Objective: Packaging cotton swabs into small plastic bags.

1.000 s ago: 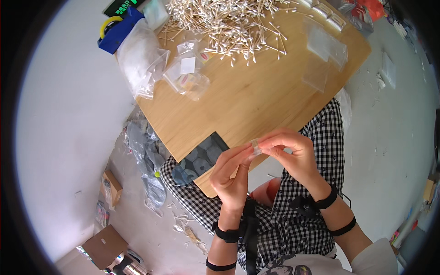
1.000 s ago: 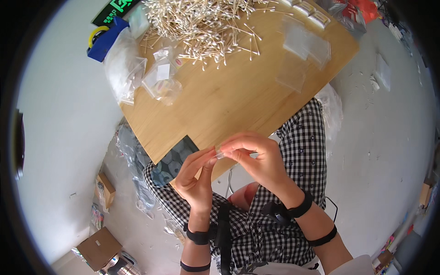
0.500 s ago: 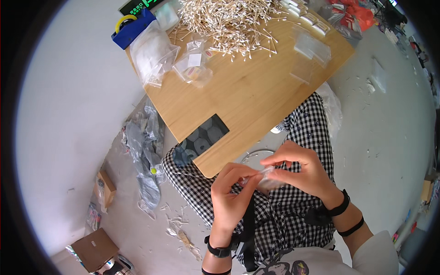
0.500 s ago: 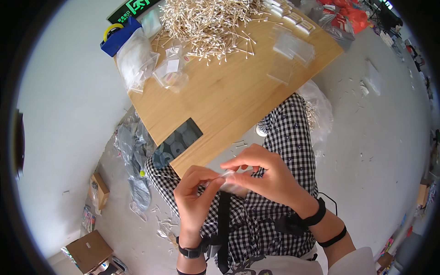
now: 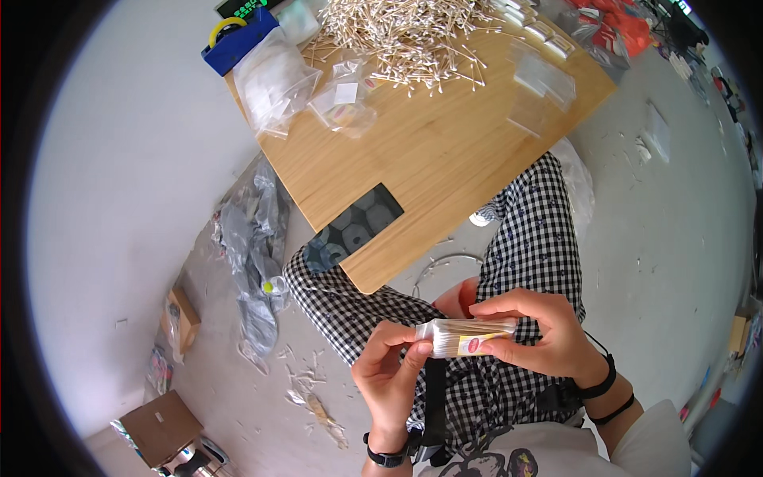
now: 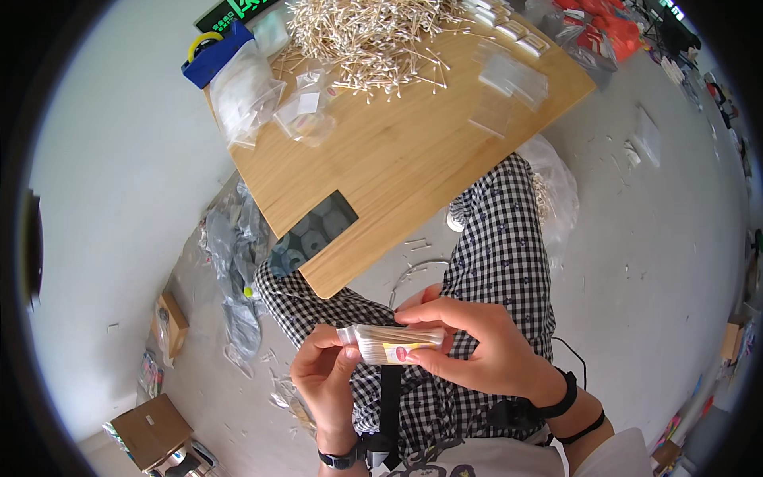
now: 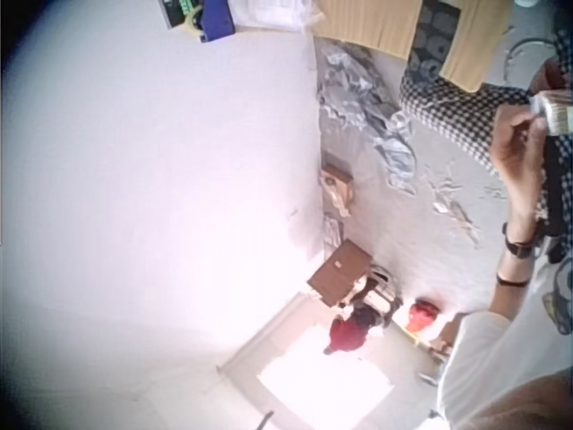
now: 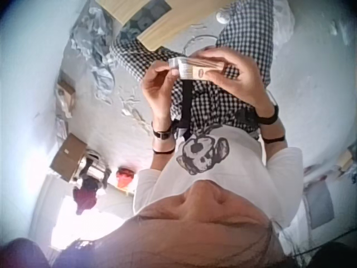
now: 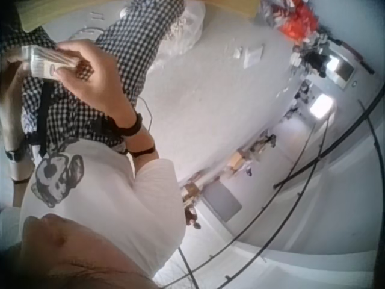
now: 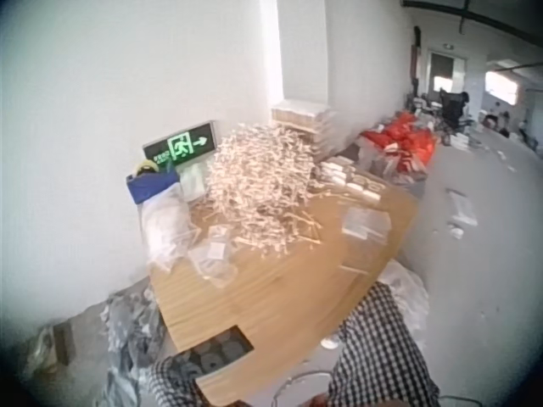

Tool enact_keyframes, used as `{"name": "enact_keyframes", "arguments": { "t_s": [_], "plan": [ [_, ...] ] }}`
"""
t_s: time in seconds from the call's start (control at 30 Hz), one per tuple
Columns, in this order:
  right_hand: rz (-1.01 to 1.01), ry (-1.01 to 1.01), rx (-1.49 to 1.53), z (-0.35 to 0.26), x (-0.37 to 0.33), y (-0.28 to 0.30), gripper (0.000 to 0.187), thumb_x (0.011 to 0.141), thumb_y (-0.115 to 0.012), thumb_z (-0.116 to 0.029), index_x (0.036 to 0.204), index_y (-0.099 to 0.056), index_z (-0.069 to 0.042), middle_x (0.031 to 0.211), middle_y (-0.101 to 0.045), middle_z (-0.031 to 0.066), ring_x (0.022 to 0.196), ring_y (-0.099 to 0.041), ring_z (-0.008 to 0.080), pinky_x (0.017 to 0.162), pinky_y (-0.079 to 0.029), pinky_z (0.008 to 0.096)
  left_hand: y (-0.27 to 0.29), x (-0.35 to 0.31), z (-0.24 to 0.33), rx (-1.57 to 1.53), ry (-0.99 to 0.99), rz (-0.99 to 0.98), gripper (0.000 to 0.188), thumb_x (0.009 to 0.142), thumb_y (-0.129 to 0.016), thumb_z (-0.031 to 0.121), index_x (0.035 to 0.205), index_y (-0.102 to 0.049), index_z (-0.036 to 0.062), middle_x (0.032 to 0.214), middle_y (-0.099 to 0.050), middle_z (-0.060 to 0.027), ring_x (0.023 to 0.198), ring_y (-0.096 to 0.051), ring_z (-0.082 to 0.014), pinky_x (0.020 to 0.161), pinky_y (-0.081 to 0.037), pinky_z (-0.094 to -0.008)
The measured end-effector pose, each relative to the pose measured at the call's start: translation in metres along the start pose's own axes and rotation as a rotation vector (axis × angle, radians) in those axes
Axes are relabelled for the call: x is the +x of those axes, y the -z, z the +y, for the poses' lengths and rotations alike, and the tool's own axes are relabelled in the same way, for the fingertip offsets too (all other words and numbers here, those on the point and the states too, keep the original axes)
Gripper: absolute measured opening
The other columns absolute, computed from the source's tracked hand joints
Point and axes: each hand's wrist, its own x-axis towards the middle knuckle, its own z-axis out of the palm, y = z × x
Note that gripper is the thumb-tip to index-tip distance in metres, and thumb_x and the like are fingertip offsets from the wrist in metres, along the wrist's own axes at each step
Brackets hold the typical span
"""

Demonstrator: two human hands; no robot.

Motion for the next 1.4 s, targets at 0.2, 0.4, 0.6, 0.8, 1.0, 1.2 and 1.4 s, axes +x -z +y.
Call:
{"name": "enact_keyframes", "arguments": {
  "t_s": [0.2, 0.4, 0.6, 0.8, 1.0, 1.2, 1.4],
  "plan": [
    [0.067, -0.075, 0.057, -0.004, -0.006, 0.004, 0.041, 0.073, -0.075, -0.008, 0.110, -0.060, 0.001, 0.100, -0.064, 0.0107, 0.089, -0.065, 0.0172, 0.081, -0.051, 0.0278, -0.002, -0.004, 0.001, -0.071, 0.064, -0.099, 0.018, 0.079, -0.067, -0.005, 0.095, -0.059, -0.0050, 0.086, -0.058, -0.0063, 0.080, -0.056, -0.0124, 0.074, -0.048, -0.0239],
    [0.371, 0.077, 0.079, 0.006, -0.001, -0.009, 0.033, 0.076, -0.073, -0.010, 0.105, -0.058, -0.001, 0.101, -0.063, 0.0098, 0.078, -0.059, 0.0140, 0.072, -0.046, 0.0276, -0.004, -0.006, 0.001, 0.035, 0.047, -0.167, 0.019, 0.072, -0.072, -0.009, 0.086, -0.061, -0.0040, 0.085, -0.061, -0.0069, 0.077, -0.058, -0.0125, 0.071, -0.048, -0.0239],
    [0.193, 0.113, 0.017, 0.005, -0.007, -0.026, 0.033, 0.074, -0.077, -0.015, 0.095, -0.055, -0.002, 0.089, -0.058, 0.0073, 0.079, -0.057, 0.0165, 0.071, -0.046, 0.0264, -0.032, -0.005, -0.002, 0.646, -0.560, -0.007, 0.025, 0.060, -0.077, -0.002, 0.082, -0.064, 0.0018, 0.073, -0.061, -0.0066, 0.061, -0.059, -0.0184, 0.050, -0.046, -0.0256],
    [0.312, 0.035, 0.101, 0.008, -0.010, -0.036, 0.017, 0.084, -0.063, -0.005, 0.097, -0.054, 0.000, 0.089, -0.057, 0.0075, 0.076, -0.057, 0.0127, 0.070, -0.046, 0.0246, -0.042, -0.008, -0.001, 0.895, -0.704, 0.058, 0.031, 0.053, -0.081, 0.003, 0.080, -0.066, 0.0092, 0.072, -0.053, 0.0016, 0.067, -0.049, -0.0176, 0.058, -0.038, -0.0277],
    [0.344, -0.068, 0.286, 0.016, -0.013, -0.020, 0.009, 0.091, -0.049, -0.003, 0.099, -0.051, 0.001, 0.090, -0.055, 0.0057, 0.078, -0.055, 0.0092, 0.072, -0.045, 0.0227, -0.028, -0.017, 0.001, 0.659, -0.547, 0.080, 0.026, 0.059, -0.080, 0.010, 0.082, -0.068, 0.0096, 0.088, -0.053, -0.0033, 0.085, -0.051, -0.0182, 0.068, -0.041, -0.0285],
    [0.290, -0.157, 0.496, 0.010, -0.011, -0.010, 0.013, 0.092, -0.044, -0.013, 0.091, -0.050, -0.002, 0.092, -0.054, 0.0057, 0.082, -0.049, 0.0095, 0.075, -0.039, 0.0242, -0.026, 0.003, 0.005, -0.217, 0.027, 0.005, 0.064, 0.076, -0.074, 0.013, 0.126, -0.038, -0.0029, 0.117, -0.051, -0.0174, 0.102, -0.056, -0.0241, 0.083, -0.048, -0.0350],
    [0.315, -0.113, 0.397, 0.012, -0.011, -0.012, 0.011, 0.092, -0.045, -0.012, 0.092, -0.050, -0.002, 0.089, -0.054, 0.0056, 0.076, -0.048, 0.0085, 0.071, -0.039, 0.0235, -0.026, -0.001, 0.003, -0.288, 0.084, -0.004, 0.049, 0.078, -0.066, -0.006, 0.119, -0.039, -0.0022, 0.115, -0.053, -0.0159, 0.104, -0.057, -0.0214, 0.085, -0.051, -0.0321]
  ]
}}
